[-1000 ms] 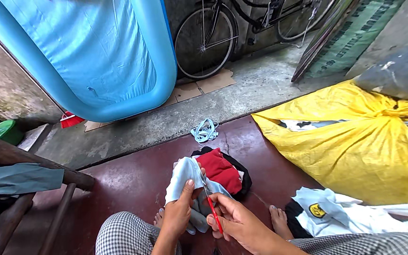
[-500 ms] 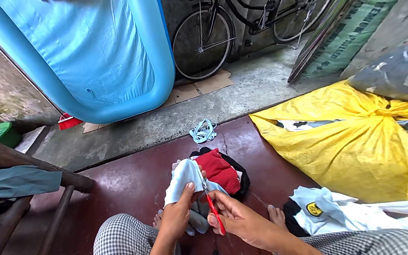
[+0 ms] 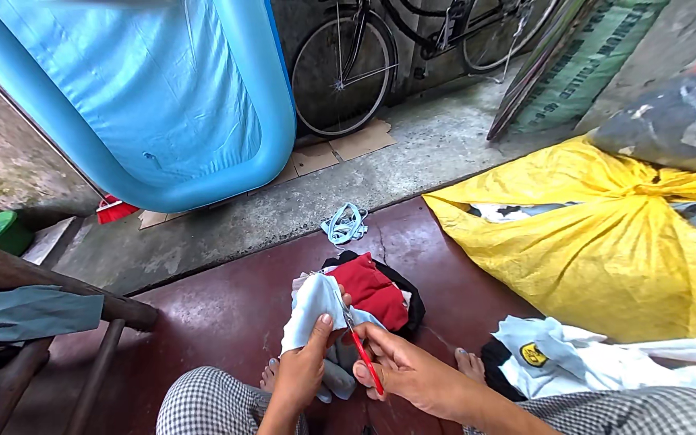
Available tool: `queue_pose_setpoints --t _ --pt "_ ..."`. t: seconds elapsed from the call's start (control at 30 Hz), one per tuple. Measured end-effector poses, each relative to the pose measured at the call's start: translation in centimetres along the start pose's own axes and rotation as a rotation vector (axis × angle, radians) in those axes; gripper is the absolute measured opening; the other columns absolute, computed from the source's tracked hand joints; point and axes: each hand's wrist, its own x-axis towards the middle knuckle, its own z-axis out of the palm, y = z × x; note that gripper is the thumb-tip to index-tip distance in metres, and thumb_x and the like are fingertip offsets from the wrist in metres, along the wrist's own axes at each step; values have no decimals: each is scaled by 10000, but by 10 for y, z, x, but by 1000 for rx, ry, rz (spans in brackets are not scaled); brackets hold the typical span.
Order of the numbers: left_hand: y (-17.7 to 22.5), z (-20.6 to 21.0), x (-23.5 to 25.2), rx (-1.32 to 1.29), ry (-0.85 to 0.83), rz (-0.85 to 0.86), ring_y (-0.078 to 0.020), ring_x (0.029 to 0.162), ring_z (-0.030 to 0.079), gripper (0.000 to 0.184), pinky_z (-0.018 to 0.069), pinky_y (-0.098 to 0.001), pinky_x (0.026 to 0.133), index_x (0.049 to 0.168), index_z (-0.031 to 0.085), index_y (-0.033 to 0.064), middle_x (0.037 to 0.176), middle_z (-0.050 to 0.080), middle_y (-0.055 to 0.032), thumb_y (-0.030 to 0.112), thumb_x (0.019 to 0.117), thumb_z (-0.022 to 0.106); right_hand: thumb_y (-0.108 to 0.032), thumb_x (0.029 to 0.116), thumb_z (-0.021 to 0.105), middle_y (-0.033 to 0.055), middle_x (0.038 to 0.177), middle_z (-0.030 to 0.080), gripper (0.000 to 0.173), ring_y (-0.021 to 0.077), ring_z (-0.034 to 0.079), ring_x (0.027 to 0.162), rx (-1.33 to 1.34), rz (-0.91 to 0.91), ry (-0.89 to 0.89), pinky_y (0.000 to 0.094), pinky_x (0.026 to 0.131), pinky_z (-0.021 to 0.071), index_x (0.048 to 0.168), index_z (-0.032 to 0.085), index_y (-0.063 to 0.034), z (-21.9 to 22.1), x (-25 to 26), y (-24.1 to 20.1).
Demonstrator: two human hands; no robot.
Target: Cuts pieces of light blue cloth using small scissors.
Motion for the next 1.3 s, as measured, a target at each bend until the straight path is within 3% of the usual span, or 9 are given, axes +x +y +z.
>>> queue_pose_setpoints --t 0.27,0.43,0.57,0.67,0.83,1.07,1.23,1.3 --pt "0 -1 2 27 34 27 -342 1213 646 357 527 -492 1059 1370 492 -121 1322 639 -245 10 1038 508 -266 989 646 40 933 663 364 167 691 768 -20 107 71 345 670 610 1294 531 -105 2 -1 -6" --pt "0 -1 0 42 17 15 -351 1229 635 368 522 -494 1070 1377 487 -116 1337 631 -244 23 1038 518 -416 979 660 26 967 628 514 127 645 786 -90 49 23 310 694 566 1356 478 -118 0 0 0" --pt "-3 -1 -2 63 -23 22 -344 1234 632 367 515 -500 1074 1369 499 -114 1336 632 -239 58 1046 525 -493 958 661 13 932 606 544 101 605 739 -163 18 67 284 659 529 1325 507 -123 -1 1 2" --pt "-4 0 -3 47 -25 36 -341 1228 636 373 516 -493 1074 1370 495 -118 1329 635 -243 55 1042 532 -490 951 671 7 910 605 534 99 597 716 -175 23 92 277 639 521 1312 525 -125 -1 1 0" --pt "-4 0 -1 24 -4 40 -360 1209 639 376 519 -502 1071 1376 472 -124 1330 621 -257 29 1036 520 -320 993 642 39 945 656 393 158 675 751 -96 91 134 327 649 595 1307 541 -107 3 -1 -6" --pt "-9 0 -5 85 -38 42 -338 1230 630 387 513 -486 1081 1358 489 -135 1325 627 -247 69 1036 552 -529 953 647 14 904 626 549 110 618 715 -216 61 110 292 647 540 1280 535 -102 -4 1 -3" --pt "-14 1 -7 94 -28 38 -331 1225 630 386 514 -487 1081 1359 489 -130 1315 627 -244 71 1036 552 -488 957 661 11 868 613 491 112 606 686 -207 70 147 289 625 533 1239 553 -100 -3 -1 -3" --pt "-14 1 -5 63 -33 23 -349 1250 614 395 494 -495 1103 1374 476 -137 1336 617 -257 68 1042 536 -409 976 657 33 900 636 429 141 651 703 -182 107 173 316 627 581 1252 561 -96 -2 -2 -7"
